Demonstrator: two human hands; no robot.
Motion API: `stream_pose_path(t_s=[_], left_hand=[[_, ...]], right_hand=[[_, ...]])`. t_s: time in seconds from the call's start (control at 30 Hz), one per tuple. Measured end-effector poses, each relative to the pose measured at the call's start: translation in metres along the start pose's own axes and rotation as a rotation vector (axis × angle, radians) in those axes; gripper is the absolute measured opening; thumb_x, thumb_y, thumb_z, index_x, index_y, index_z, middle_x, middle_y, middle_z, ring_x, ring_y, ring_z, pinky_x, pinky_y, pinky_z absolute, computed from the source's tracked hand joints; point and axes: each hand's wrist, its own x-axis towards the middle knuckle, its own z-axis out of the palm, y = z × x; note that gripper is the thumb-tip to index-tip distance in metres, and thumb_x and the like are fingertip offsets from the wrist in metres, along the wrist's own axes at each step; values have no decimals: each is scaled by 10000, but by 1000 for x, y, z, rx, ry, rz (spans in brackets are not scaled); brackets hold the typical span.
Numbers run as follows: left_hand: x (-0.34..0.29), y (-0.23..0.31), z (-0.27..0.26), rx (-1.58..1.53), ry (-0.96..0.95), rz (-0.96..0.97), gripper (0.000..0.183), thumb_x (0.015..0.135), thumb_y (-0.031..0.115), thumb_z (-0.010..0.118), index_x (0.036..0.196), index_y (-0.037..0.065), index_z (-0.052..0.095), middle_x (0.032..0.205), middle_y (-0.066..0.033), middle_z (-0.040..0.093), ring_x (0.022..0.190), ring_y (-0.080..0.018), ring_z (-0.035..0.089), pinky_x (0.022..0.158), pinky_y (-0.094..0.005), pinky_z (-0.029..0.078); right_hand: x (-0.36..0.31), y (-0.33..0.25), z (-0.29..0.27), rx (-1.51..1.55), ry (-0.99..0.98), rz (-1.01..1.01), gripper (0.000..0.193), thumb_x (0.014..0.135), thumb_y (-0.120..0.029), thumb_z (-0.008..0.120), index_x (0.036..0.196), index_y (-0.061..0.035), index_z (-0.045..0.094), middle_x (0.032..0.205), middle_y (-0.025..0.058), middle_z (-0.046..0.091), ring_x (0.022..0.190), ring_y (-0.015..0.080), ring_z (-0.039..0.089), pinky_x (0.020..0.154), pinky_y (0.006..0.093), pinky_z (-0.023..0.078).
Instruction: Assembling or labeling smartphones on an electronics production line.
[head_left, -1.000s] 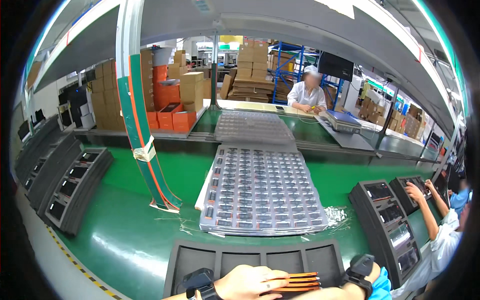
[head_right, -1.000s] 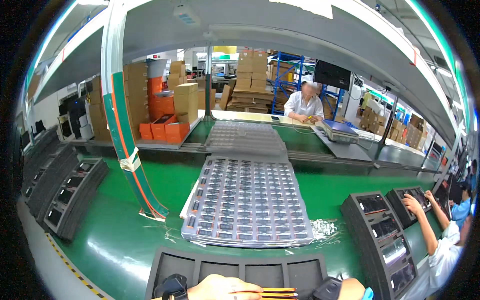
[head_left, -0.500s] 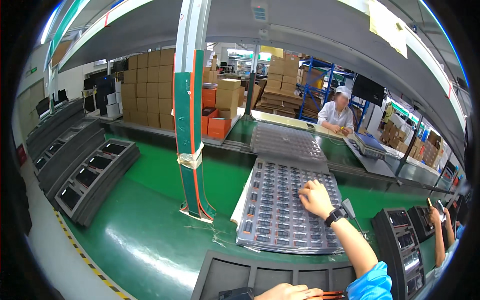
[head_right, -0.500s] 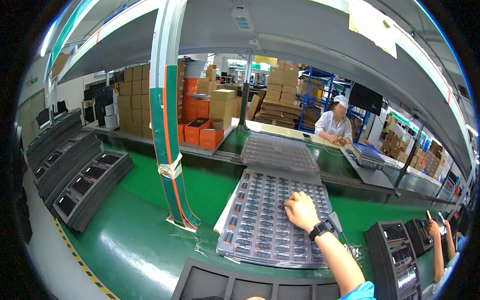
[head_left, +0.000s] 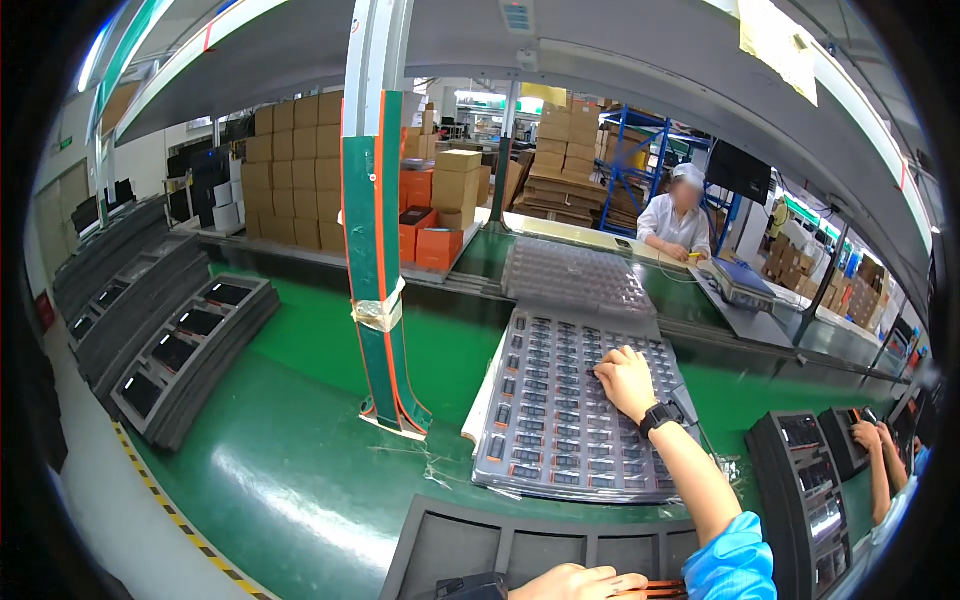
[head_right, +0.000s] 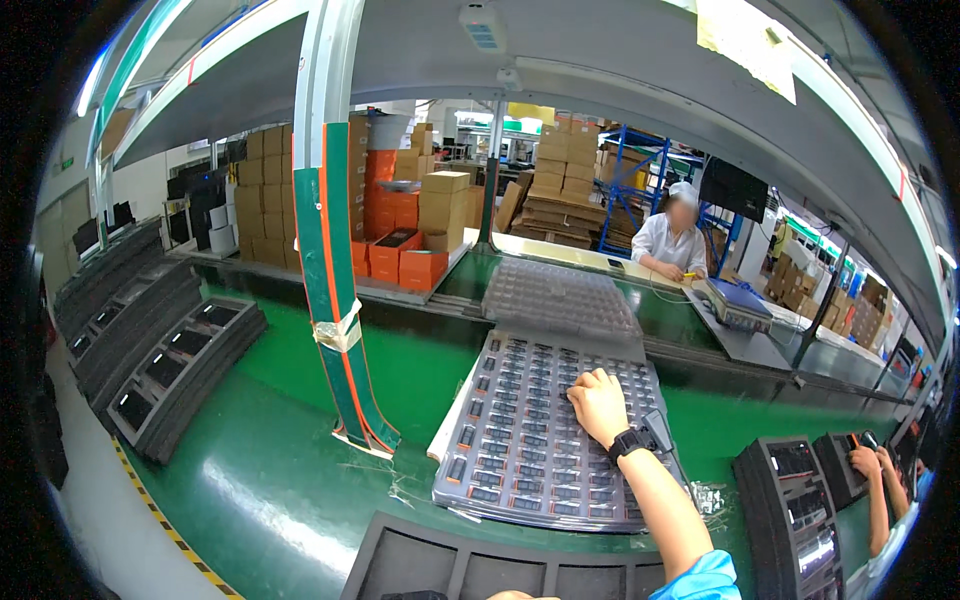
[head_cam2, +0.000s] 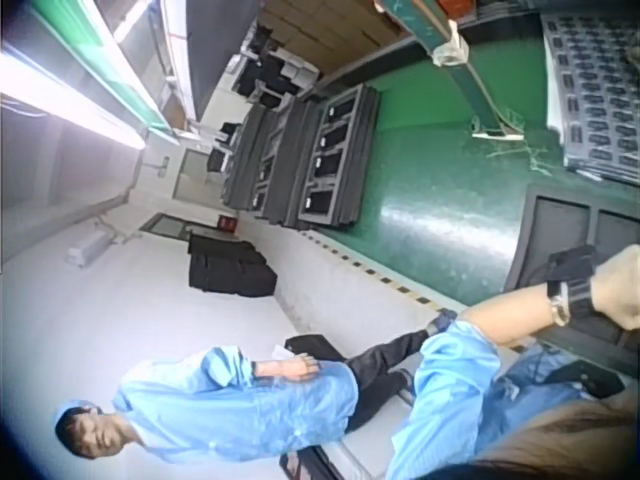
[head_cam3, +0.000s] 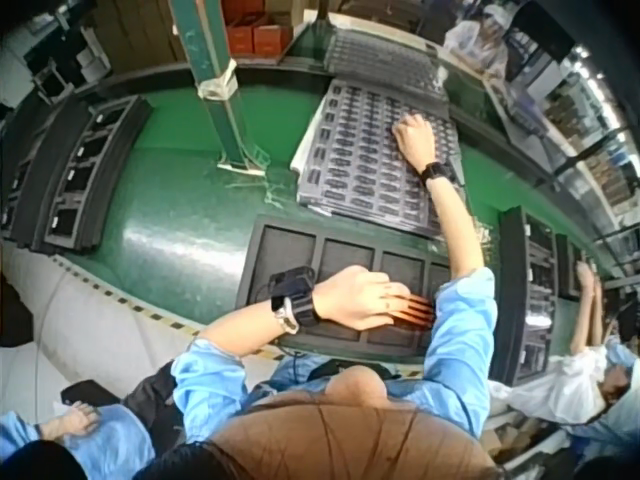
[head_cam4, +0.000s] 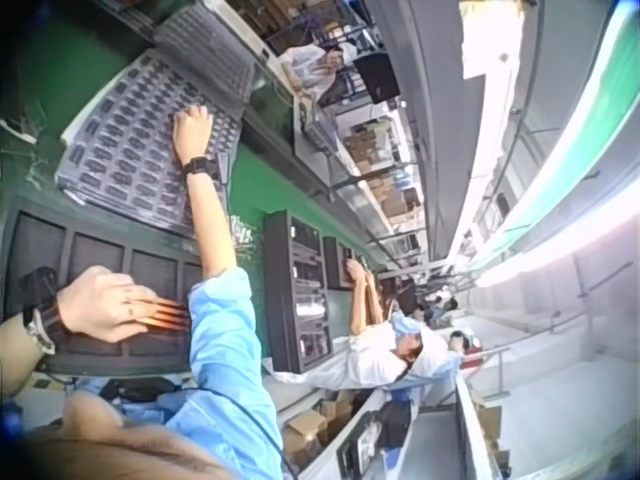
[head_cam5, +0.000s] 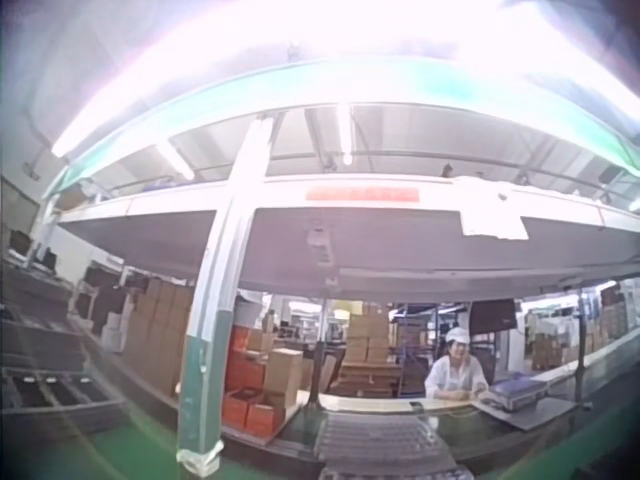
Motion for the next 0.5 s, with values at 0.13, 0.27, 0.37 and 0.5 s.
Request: stream_pose_path(t_s=[0.13,0.27,0.37,0.5], left_hand=[[-1,0,1,-3,2,-10,291,790,252,734,1046,131,672,1111,-10,646,759,-199,607,587,-339,517],[-2,2,2,-3,11,-12,288,788,250,736,1040,126,672,1113,-15,648,760,-202,611,588,-339,518],[0,2,1,-9,12,-6,286,788,250,737,1035,123,669,1116,-18,648,763,-205,613,591,-339,521],[0,0,-1,-18,9,0,286,790,250,736,1035,121,665,1116,-18,647,769,-208,616,597,-340,525]], right_hand=[[-1,1,-2,51,-8,-27,83,794,-173,746,840,-113,780,920,-6,667,984,219,563,856,372,442],[1,0,-10,73,-36,-74,92,789,-182,757,848,-118,786,913,-2,673,976,227,569,858,372,450],[6,7,-4,73,21,-13,92,785,-186,762,850,-127,791,903,-4,675,966,233,573,851,378,457],[10,18,12,42,40,46,97,770,-208,776,835,-139,799,897,-12,676,959,240,577,829,383,467]])
